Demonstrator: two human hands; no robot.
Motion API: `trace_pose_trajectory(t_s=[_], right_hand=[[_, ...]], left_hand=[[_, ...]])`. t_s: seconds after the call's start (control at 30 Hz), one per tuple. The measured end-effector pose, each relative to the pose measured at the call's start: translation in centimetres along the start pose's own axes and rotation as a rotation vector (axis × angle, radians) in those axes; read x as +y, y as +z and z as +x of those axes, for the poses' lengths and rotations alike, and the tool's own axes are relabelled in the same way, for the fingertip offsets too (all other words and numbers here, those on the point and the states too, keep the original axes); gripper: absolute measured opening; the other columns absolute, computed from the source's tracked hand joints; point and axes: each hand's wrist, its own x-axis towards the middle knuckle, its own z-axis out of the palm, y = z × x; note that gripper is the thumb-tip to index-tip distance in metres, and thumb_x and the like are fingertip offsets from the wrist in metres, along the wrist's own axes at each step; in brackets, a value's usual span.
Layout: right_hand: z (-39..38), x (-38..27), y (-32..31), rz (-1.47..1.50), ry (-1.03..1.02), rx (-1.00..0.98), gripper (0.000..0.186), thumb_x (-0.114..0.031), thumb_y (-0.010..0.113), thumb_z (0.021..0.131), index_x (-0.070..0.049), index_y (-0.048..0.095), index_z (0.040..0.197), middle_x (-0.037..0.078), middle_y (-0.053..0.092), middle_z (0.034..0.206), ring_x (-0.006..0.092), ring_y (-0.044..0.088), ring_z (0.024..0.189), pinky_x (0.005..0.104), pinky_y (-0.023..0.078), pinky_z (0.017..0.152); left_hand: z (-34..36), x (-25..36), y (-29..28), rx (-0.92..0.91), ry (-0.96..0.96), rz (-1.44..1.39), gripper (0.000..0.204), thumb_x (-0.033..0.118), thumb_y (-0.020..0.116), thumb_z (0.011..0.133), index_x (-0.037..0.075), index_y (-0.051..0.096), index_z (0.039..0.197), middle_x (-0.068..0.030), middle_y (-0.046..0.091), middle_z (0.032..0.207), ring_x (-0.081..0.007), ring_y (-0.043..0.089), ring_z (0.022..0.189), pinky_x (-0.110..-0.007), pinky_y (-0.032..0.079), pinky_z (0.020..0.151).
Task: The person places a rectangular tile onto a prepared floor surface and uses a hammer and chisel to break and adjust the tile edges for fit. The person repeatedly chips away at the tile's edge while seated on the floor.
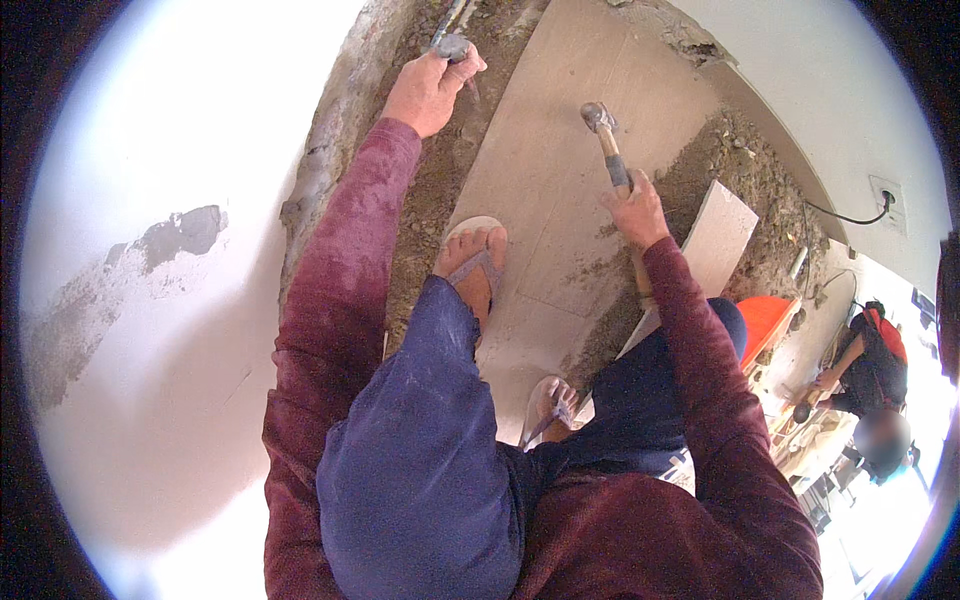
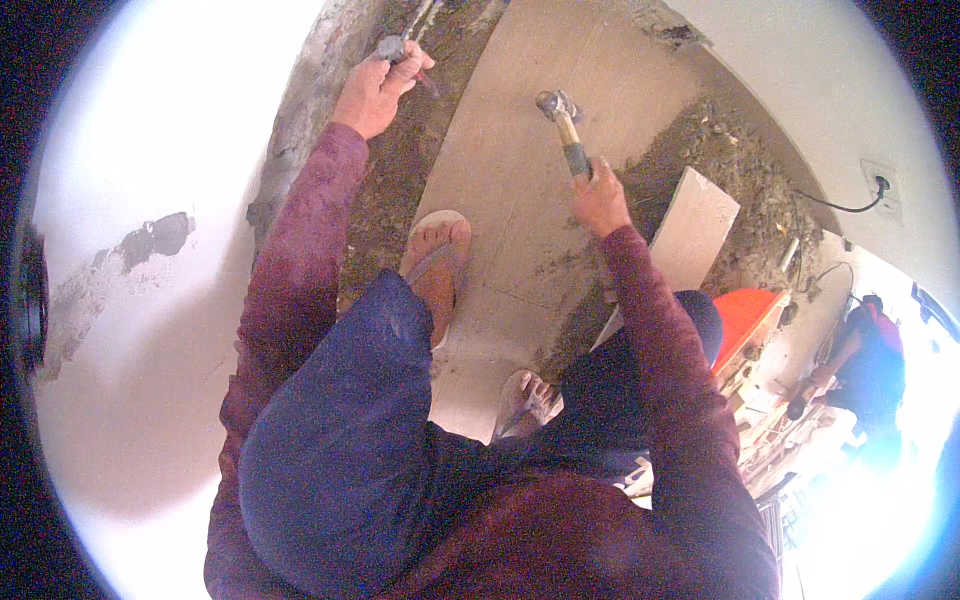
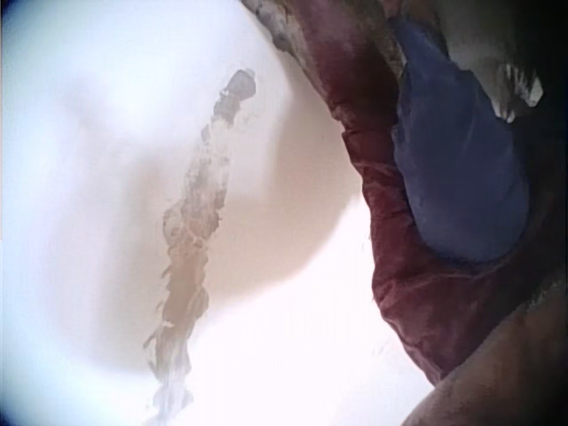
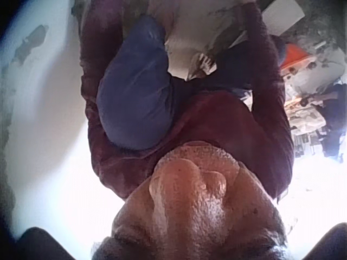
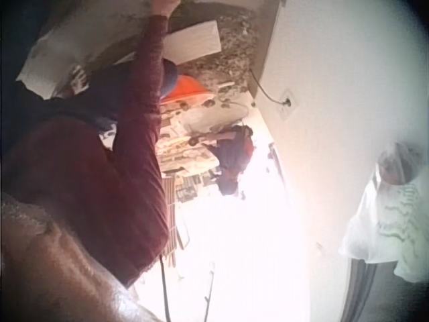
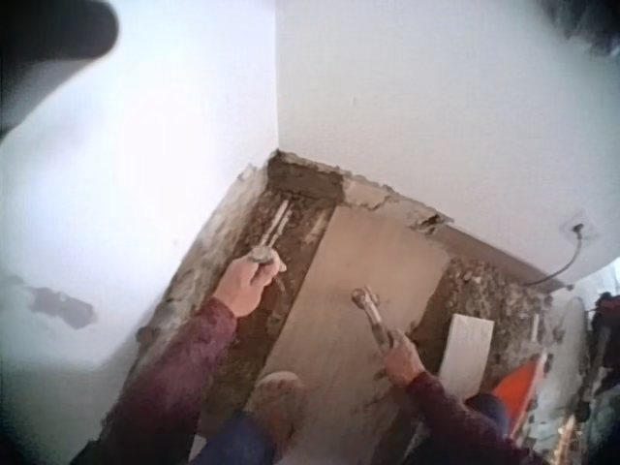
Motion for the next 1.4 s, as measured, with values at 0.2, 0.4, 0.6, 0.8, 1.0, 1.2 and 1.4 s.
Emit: trace_pose_trajectory(t_s=[0.2, 0.4, 0.6, 0.8, 1.0, 1.2, 1.4], right_hand=[[-2.8, -8.2, -4.6, 0.331, 0.083, -0.183, 0.029, -0.022, 0.063, 0.08, 0.0, 0.049, 0.092, 0.002, 0.048, 0.062, 0.0117, 0.049, 0.05, 0.0285, 0.043, 0.047], [-4.1, -11.8, -5.9, 0.569, 0.057, -0.214, 0.021, -0.017, 0.057, 0.085, -0.002, 0.047, 0.095, -0.002, 0.046, 0.058, 0.0071, 0.043, 0.043, 0.0235, 0.037, 0.039], [-5.1, -13.6, -7.0, 0.588, -0.058, -0.204, 0.027, -0.016, 0.055, 0.086, 0.002, 0.048, 0.105, -0.002, 0.046, 0.058, 0.0076, 0.044, 0.044, 0.0243, 0.039, 0.042], [-5.8, -15.9, -8.2, 0.525, -0.252, -0.141, 0.032, -0.016, 0.055, 0.087, 0.004, 0.047, 0.111, 0.001, 0.049, 0.062, 0.0084, 0.047, 0.046, 0.0255, 0.039, 0.044], [-5.3, -17.9, -9.5, 0.386, -0.309, -0.133, 0.039, -0.021, 0.059, 0.089, 0.002, 0.044, 0.116, 0.002, 0.049, 0.062, 0.0081, 0.048, 0.049, 0.0261, 0.039, 0.044], [-5.7, -18.4, -9.4, 0.495, -0.301, -0.128, 0.037, -0.023, 0.056, 0.092, 0.002, 0.043, 0.117, -0.002, 0.046, 0.061, 0.0062, 0.043, 0.046, 0.0239, 0.037, 0.042], [-5.8, -18.0, -8.9, 0.489, -0.295, -0.137, 0.036, -0.025, 0.055, 0.093, 0.002, 0.044, 0.114, -0.002, 0.046, 0.06, 0.0063, 0.044, 0.046, 0.0235, 0.037, 0.042]], left_hand=[[0.8, -0.6, 0.5, -0.049, -0.063, -0.003, 0.023, 0.029, 0.049, 0.097, 0.007, 0.055, 0.101, -0.0033, 0.062, 0.1, -0.014, 0.059, 0.092, -0.034, 0.053, 0.083], [0.3, -1.3, 1.3, 0.008, -0.084, 0.037, 0.028, 0.035, 0.06, 0.088, 0.008, 0.061, 0.096, -0.005, 0.065, 0.09, -0.0152, 0.061, 0.08, -0.033, 0.051, 0.073], [0.8, -1.0, 1.9, 0.107, 0.015, 0.131, 0.029, 0.035, 0.067, 0.082, 0.008, 0.066, 0.092, -0.005, 0.067, 0.082, -0.0155, 0.064, 0.076, -0.031, 0.049, 0.072], [0.2, -0.4, 2.4, 0.067, 0.043, 0.14, 0.027, 0.032, 0.068, 0.081, 0.007, 0.064, 0.091, -0.0079, 0.066, 0.08, -0.0188, 0.062, 0.073, -0.032, 0.047, 0.072], [-0.1, -0.3, 2.6, 0.022, 0.122, 0.167, 0.027, 0.031, 0.068, 0.082, 0.006, 0.063, 0.094, -0.0087, 0.065, 0.08, -0.0209, 0.062, 0.071, -0.033, 0.047, 0.071], [-0.4, -0.4, 1.9, 0.086, 0.147, 0.119, 0.026, 0.03, 0.067, 0.083, 0.007, 0.062, 0.094, -0.0089, 0.065, 0.08, -0.02, 0.062, 0.073, -0.033, 0.047, 0.071], [-0.6, -0.5, 2.1, 0.041, 0.121, 0.15, 0.025, 0.028, 0.068, 0.082, 0.006, 0.062, 0.094, -0.0069, 0.066, 0.081, -0.0171, 0.062, 0.075, -0.032, 0.048, 0.072]])
